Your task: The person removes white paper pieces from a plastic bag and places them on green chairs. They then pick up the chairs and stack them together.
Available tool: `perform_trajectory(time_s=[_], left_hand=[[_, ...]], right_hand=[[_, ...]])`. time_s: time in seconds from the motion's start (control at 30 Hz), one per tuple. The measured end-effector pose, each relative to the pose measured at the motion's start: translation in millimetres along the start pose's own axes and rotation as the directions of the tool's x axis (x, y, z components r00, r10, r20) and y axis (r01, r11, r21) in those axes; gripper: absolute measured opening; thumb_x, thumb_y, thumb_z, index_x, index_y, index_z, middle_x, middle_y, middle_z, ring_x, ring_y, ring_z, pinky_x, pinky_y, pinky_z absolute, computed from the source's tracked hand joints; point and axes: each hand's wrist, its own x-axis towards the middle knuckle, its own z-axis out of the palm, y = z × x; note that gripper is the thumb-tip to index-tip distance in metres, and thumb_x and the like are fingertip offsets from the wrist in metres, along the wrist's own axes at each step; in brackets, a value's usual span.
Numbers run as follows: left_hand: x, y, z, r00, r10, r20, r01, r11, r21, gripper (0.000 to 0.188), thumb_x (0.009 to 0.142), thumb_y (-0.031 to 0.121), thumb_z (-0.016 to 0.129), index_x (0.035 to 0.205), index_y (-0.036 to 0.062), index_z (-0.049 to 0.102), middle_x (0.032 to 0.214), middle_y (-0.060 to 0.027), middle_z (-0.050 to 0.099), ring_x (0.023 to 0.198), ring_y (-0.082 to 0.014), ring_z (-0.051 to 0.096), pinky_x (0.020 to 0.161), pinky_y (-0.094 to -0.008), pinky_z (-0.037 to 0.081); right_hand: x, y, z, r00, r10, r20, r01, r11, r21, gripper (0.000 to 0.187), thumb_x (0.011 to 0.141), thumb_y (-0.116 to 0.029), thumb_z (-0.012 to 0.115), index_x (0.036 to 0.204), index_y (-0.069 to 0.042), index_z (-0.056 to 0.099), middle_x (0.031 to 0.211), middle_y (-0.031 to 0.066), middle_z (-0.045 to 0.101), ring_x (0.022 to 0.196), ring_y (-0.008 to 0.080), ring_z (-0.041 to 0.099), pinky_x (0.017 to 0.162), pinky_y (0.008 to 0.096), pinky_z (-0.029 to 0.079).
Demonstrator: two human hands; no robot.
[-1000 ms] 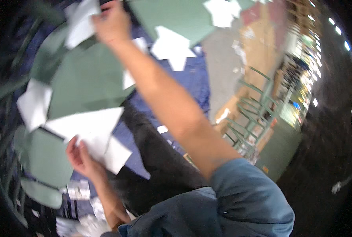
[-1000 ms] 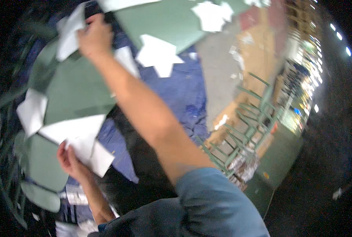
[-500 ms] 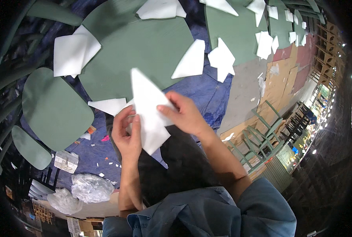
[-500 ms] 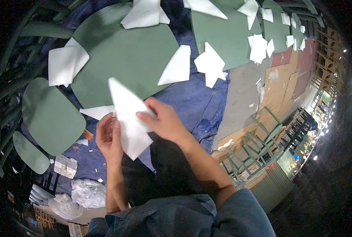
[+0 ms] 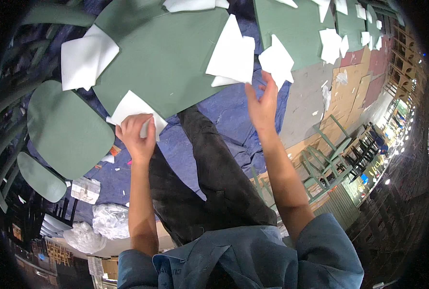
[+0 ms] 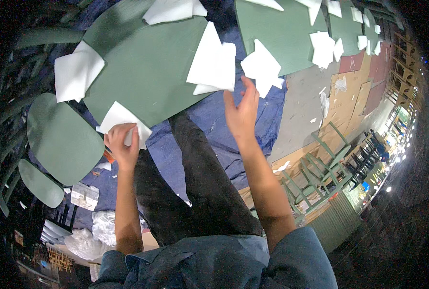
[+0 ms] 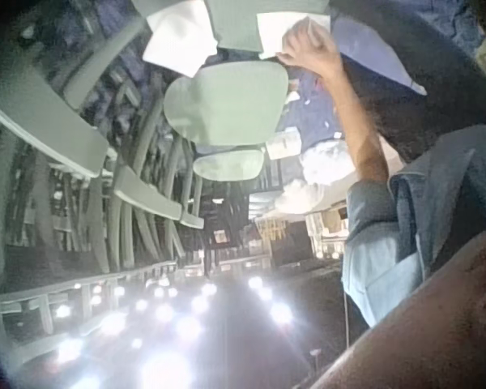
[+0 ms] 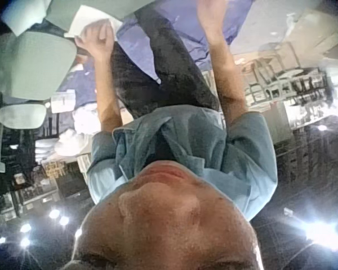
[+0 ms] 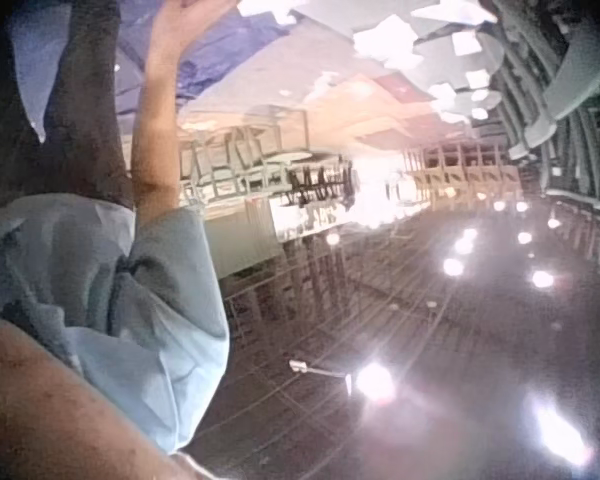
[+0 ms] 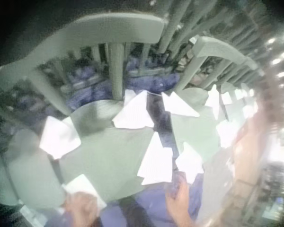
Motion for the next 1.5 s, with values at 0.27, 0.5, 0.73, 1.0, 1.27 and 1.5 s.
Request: perform_trajectory(time_s=[0.27,0.5,0.73,1.0,1.27,1.5], left_hand=[[-35.5,33.0,-13.0,0.992,-0.091,-0.082,0.098,0.991,0.095,0.018,0.086,0.018,0.076,0.104,0.0172,0.073,0.118,-0.0020,0.065,0.127,-0.0272,0.055,0.119,-0.0542,0.021],[-98.2,63.2,-122.7,0.997,-0.078,0.012,0.079,0.992,-0.094,0.018,0.085,0.003,0.072,0.102,0.0061,0.068,0.107,-0.0131,0.067,0.108,-0.0353,0.061,0.099,-0.0471,0.044],[-145.4,95.3,-240.9,0.868,-0.333,0.368,0.427,0.879,-0.212,0.027,0.092,0.020,0.072,0.111,0.0004,0.071,0.095,-0.0139,0.074,0.088,-0.0237,0.072,0.082,-0.0358,0.055],[-187.9,20.3,-242.0,0.795,-0.459,0.398,0.520,0.852,-0.056,0.036,0.095,0.031,0.068,0.113,0.0004,0.071,0.096,-0.0125,0.075,0.090,-0.0207,0.069,0.081,-0.0337,0.053],[-240.6,33.9,-276.5,0.756,-0.482,0.442,0.623,0.738,-0.260,0.030,0.101,0.024,0.063,0.114,-0.0022,0.069,0.098,-0.0095,0.072,0.092,-0.0167,0.063,0.086,-0.0312,0.050],[-282.0,53.5,-307.3,0.622,-0.627,0.469,0.761,0.625,-0.173,0.029,0.101,0.023,0.063,0.115,-0.0021,0.067,0.100,-0.0094,0.071,0.094,-0.0166,0.062,0.087,-0.0316,0.049]], right_hand=[[-83.3,6.9,-0.6,0.937,0.212,0.279,-0.248,0.963,0.100,0.055,0.094,-0.019,0.070,0.140,0.001,0.048,0.133,0.0216,0.054,0.107,0.0304,0.061,0.091,0.0396,0.051],[-131.9,20.6,-91.3,0.911,0.140,0.388,-0.229,0.954,0.193,0.042,0.098,-0.016,0.064,0.138,-0.005,0.055,0.132,0.0163,0.060,0.109,0.0280,0.064,0.090,0.0358,0.053],[-107.7,-0.7,-167.3,0.966,0.124,0.229,-0.209,0.895,0.395,0.026,0.099,-0.021,0.062,0.119,-0.005,0.064,0.109,0.0169,0.073,0.103,0.0301,0.070,0.090,0.0387,0.054],[-54.2,-12.1,-75.9,0.915,0.237,0.327,-0.302,0.939,0.165,0.041,0.089,-0.038,0.070,0.119,-0.009,0.068,0.109,0.0167,0.073,0.105,0.0339,0.070,0.094,0.0423,0.053],[-30.8,-55.7,-59.0,0.913,0.287,0.291,-0.288,0.957,-0.041,0.041,0.089,-0.030,0.069,0.127,-0.017,0.064,0.131,0.0133,0.057,0.123,0.0338,0.060,0.097,0.0484,0.053],[21.4,-77.6,-23.9,0.931,0.324,0.165,-0.288,0.934,-0.211,0.062,0.086,-0.034,0.077,0.137,-0.013,0.048,0.143,0.0145,0.048,0.126,0.0344,0.057,0.095,0.0482,0.054]])
